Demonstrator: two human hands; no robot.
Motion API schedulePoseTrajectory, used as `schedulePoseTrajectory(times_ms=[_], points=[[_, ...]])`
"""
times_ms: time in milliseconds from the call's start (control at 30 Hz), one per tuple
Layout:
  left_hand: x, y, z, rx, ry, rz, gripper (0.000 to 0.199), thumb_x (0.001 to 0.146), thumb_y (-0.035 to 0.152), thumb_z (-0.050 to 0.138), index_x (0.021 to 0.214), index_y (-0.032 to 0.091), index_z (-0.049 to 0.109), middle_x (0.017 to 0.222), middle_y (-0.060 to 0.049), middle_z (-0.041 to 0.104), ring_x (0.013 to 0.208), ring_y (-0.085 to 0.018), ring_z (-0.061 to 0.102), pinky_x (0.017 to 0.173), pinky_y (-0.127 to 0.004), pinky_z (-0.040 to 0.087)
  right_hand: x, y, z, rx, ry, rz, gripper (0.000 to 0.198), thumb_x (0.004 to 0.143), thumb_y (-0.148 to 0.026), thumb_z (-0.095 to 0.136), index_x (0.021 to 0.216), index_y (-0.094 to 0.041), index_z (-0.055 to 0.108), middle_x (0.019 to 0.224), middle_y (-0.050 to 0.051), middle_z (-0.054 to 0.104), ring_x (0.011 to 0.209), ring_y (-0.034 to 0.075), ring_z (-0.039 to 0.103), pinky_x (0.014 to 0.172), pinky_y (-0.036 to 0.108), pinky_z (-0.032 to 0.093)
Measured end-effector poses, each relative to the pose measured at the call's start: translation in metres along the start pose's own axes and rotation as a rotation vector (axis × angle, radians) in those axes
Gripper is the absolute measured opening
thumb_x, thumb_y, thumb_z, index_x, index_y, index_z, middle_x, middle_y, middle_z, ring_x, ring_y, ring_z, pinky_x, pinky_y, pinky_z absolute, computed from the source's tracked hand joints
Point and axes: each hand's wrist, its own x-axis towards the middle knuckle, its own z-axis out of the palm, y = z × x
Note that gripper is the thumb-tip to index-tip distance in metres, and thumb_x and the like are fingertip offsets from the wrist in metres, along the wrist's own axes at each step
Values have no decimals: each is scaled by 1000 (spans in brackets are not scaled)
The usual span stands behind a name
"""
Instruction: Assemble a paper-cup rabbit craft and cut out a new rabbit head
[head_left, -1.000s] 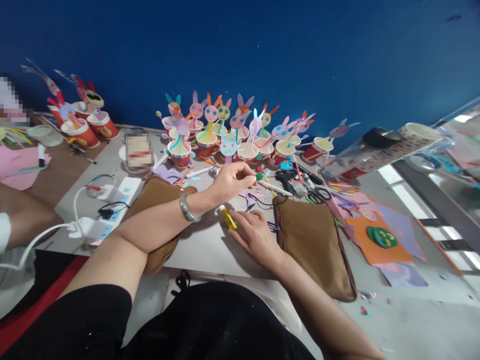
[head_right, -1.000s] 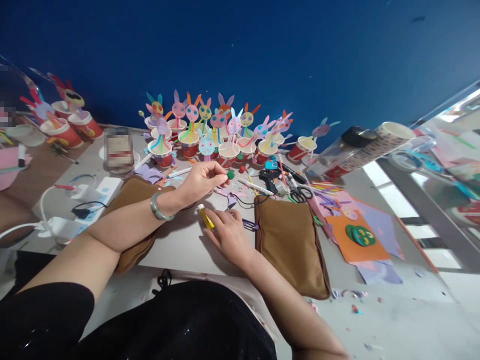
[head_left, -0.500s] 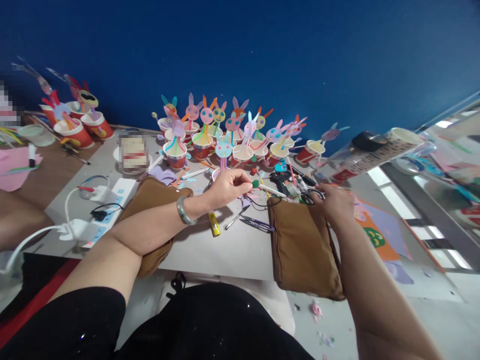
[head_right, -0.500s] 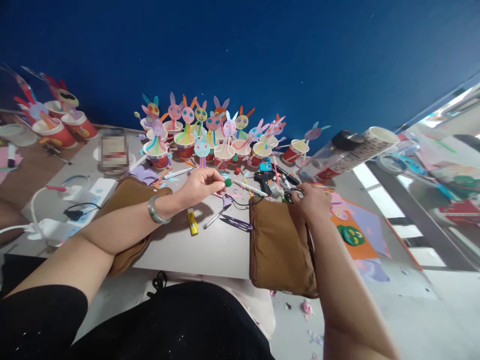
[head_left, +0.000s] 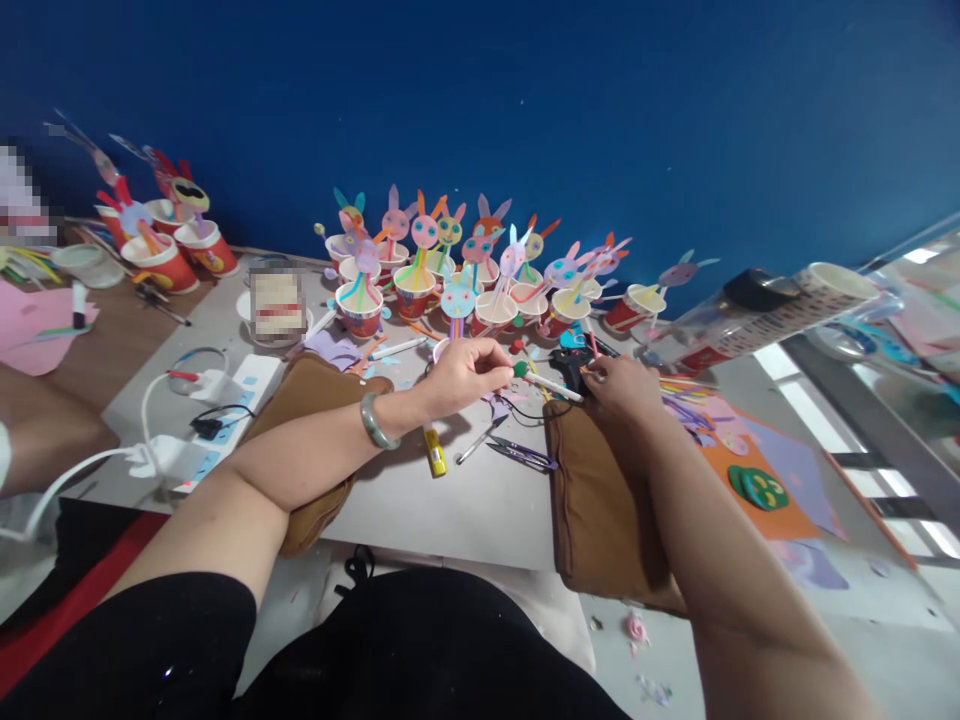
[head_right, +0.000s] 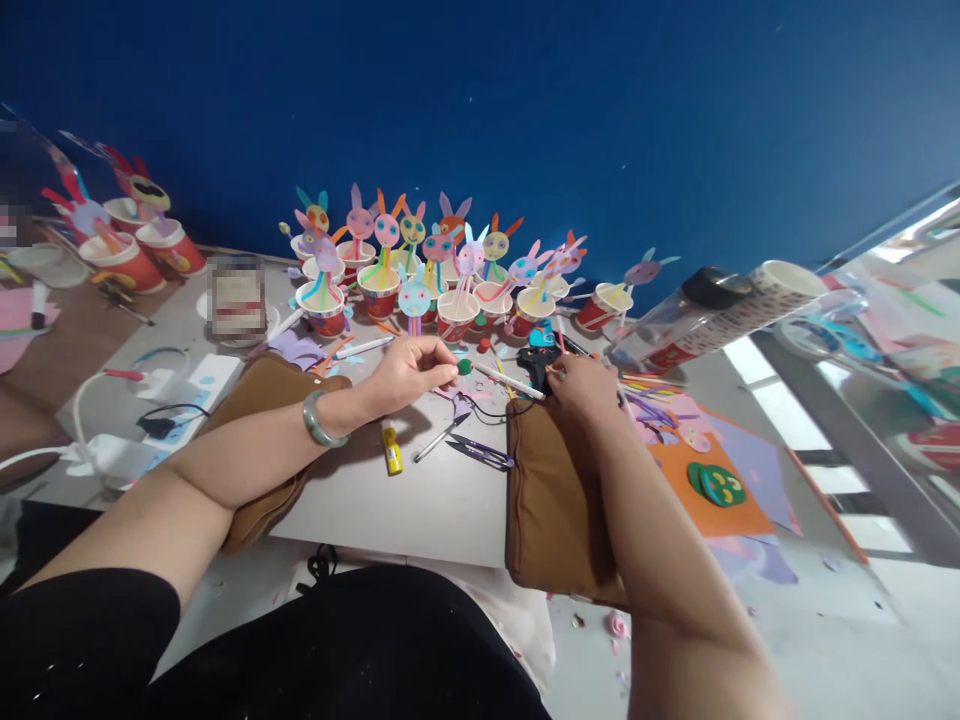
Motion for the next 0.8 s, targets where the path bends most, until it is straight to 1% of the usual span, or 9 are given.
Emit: schedulePoseTrajectory(times_ms=[67,133,233,333,400,467,567,667,800], points=[[0,-1,0,-8,-9,5,2,80,13,67,79,13,65,65,1,66,55,-6,59,53,-18,50,5,0,-3,-54,-49,78,37,87,-32,56,111,-16,79,118,23,74,111,39,66,91,50,44],[0,-2,0,-9,-11,19,3,79,13,68,79,12,65,66,1,66,55,-6,59,53,-18,49,8,-2,-4,-65,-53,93,36,88,-32,55,111,-17,79,119,22,74,114,39,65,93,51,44],[0,-2,0,-6,-10,26,3,78,13,68,79,13,66,66,2,65,55,-5,58,54,-17,49,12,-8,-4,-11,-96,70,40,92,-47,52,100,-19,80,105,18,77,104,35,68,92,49,44],[0,-3,0,-2,-10,20,3,79,13,68,79,13,65,65,2,64,55,-5,57,53,-16,47,16,-16,-3,32,-151,115,47,86,-61,57,87,-19,77,91,15,76,92,32,69,87,46,45],[0,-2,0,1,-7,19,3,78,11,67,78,13,65,65,2,64,55,-5,58,53,-17,47,19,-19,-4,47,-178,145,48,82,-66,62,80,-19,74,86,14,75,88,31,68,83,43,45],[-1,-1,1,7,-6,18,3,77,11,67,78,13,65,65,2,65,55,-6,58,53,-18,47,21,-19,-5,71,-213,153,47,80,-66,64,71,-20,70,81,13,73,86,29,67,79,40,44],[-1,3,1,20,11,22,2,77,12,67,77,13,65,65,1,66,57,-7,60,54,-18,47,19,-14,-7,163,-223,187,39,80,-56,66,63,-21,64,74,10,68,80,27,64,73,36,41],[-3,8,0,33,31,34,3,77,13,68,76,14,64,64,2,66,57,-6,59,54,-17,45,8,-3,-8,311,-128,257,30,80,-47,67,63,-22,61,67,6,63,73,24,59,69,34,39],[-4,11,1,25,20,10,4,77,15,66,75,15,63,59,4,62,50,-5,52,50,-18,40,-15,12,-8,720,149,297,26,72,-38,76,62,-23,58,56,2,56,62,19,50,64,34,35]])
